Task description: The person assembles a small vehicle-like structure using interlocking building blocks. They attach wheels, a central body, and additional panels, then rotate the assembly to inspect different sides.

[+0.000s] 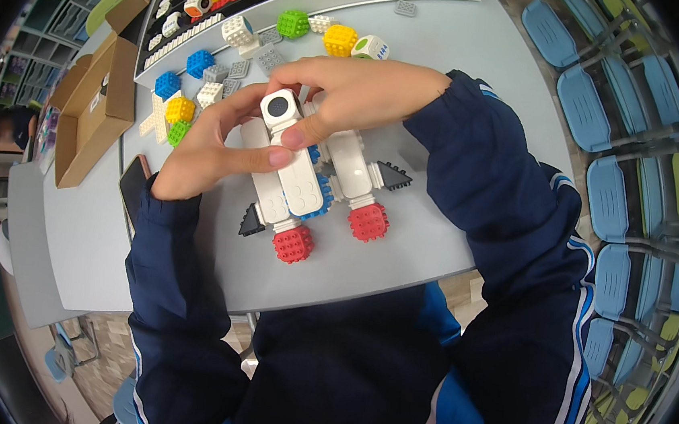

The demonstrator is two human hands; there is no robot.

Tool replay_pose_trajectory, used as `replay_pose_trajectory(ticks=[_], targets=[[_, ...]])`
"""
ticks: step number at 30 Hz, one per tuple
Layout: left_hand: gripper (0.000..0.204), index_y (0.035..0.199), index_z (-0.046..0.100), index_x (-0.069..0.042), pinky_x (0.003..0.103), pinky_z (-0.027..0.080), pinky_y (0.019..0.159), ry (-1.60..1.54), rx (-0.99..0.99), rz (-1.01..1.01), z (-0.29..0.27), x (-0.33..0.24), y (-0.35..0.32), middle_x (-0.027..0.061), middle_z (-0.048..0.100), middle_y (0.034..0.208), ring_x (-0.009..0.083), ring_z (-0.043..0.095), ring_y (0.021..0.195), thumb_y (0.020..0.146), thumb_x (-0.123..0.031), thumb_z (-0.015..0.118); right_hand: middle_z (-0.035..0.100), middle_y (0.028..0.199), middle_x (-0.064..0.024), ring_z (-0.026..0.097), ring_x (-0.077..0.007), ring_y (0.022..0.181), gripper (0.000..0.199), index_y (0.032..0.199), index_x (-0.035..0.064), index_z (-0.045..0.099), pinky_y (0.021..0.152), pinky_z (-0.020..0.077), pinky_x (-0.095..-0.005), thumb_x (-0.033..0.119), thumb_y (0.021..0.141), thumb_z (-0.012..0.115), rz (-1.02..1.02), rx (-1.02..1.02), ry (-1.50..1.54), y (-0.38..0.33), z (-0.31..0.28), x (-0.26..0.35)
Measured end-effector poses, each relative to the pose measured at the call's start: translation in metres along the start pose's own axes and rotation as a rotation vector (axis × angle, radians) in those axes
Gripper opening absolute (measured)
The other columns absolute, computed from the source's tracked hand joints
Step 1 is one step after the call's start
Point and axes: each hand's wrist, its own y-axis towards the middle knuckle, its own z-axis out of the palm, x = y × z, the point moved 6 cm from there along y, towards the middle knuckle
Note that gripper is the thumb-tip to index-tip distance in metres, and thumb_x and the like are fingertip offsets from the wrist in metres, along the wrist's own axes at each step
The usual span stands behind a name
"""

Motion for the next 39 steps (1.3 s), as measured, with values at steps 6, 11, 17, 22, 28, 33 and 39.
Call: replay_pose_trajectory(ticks=[6,11,17,22,28,33,39], targets=[[0.073,0.131,0.052,0.0,0.029,0.042,0.097,-0.201,0.056,-0.074,0.008,0.004,0.002,0.0089,0.061,0.116,0.0169,0.056,0.109,0.07,-0.022,0.086,0.051,0.111,-0.0112,0.05,-0.0234,0.102,0.041,0.12,0.0038,0.047,0.091,0.0408,-0.034,0.022,0.088,0.065,0.048,-0.025,-0.168,-0.007,0.003,0.018],[0.081,0.133,0.051,-0.002,0.037,0.04,0.101,0.19,-0.079,0.086,-0.01,-0.001,0.0,0.0135,0.06,0.12,0.0232,0.054,0.116,0.069,-0.039,0.085,0.052,0.112,-0.0147,0.052,-0.0279,0.105,0.047,0.129,0.0041,0.045,0.092,0.0417,-0.0362,0.029,0.092,0.058,-0.01,-0.135,-0.17,-0.011,0.007,0.014],[0.067,0.126,0.057,-0.001,0.038,0.041,0.101,0.458,-0.381,0.222,-0.007,-0.023,-0.035,0.0178,0.059,0.124,0.0284,0.052,0.122,0.076,-0.039,0.08,0.051,0.119,-0.0225,0.055,-0.0325,0.106,0.064,0.144,0.01,0.037,0.093,0.0431,-0.0368,0.047,0.094,0.052,0.279,-0.473,-0.335,-0.064,0.017,0.013],[0.054,0.121,0.061,-0.002,0.037,0.04,0.102,0.348,-0.36,0.185,0.006,-0.02,-0.054,0.0155,0.061,0.122,0.0274,0.055,0.119,0.081,-0.033,0.077,0.053,0.115,-0.0282,0.059,-0.0424,0.098,0.068,0.137,0.0097,0.047,0.087,0.0469,-0.044,0.057,0.088,0.055,0.211,-0.547,-0.53,-0.089,0.023,0.035],[0.056,0.127,0.059,-0.006,0.037,0.035,0.105,0.193,-0.271,0.057,0.004,-0.008,-0.027,0.0151,0.059,0.126,0.0265,0.05,0.123,0.08,-0.033,0.077,0.056,0.122,-0.019,0.052,-0.038,0.115,0.048,0.13,0.0086,0.053,0.098,0.0405,-0.0437,0.036,0.09,0.058,-0.073,-0.581,-0.563,-0.069,0.002,0.04],[0.053,0.13,0.055,-0.008,0.033,0.039,0.1,0.08,-0.145,0.028,0.01,-0.012,-0.016,0.0145,0.057,0.124,0.0229,0.051,0.117,0.082,-0.021,0.073,0.055,0.127,-0.0136,0.05,-0.0349,0.117,0.049,0.132,0.0147,0.051,0.099,0.0385,-0.0447,0.012,0.084,0.057,-0.065,-0.372,-0.486,-0.04,0.017,0.028],[0.057,0.135,0.047,-0.012,0.031,0.045,0.092,-0.104,-0.042,0.0,0.027,-0.006,-0.01,0.0129,0.048,0.126,0.0229,0.05,0.109,0.081,0.003,0.056,0.053,0.132,-0.0046,0.046,-0.0298,0.12,0.069,0.132,0.0185,0.051,0.099,0.0343,-0.0438,-0.006,0.067,0.051,0.106,-0.165,-0.568,-0.035,0.035,0.034]])
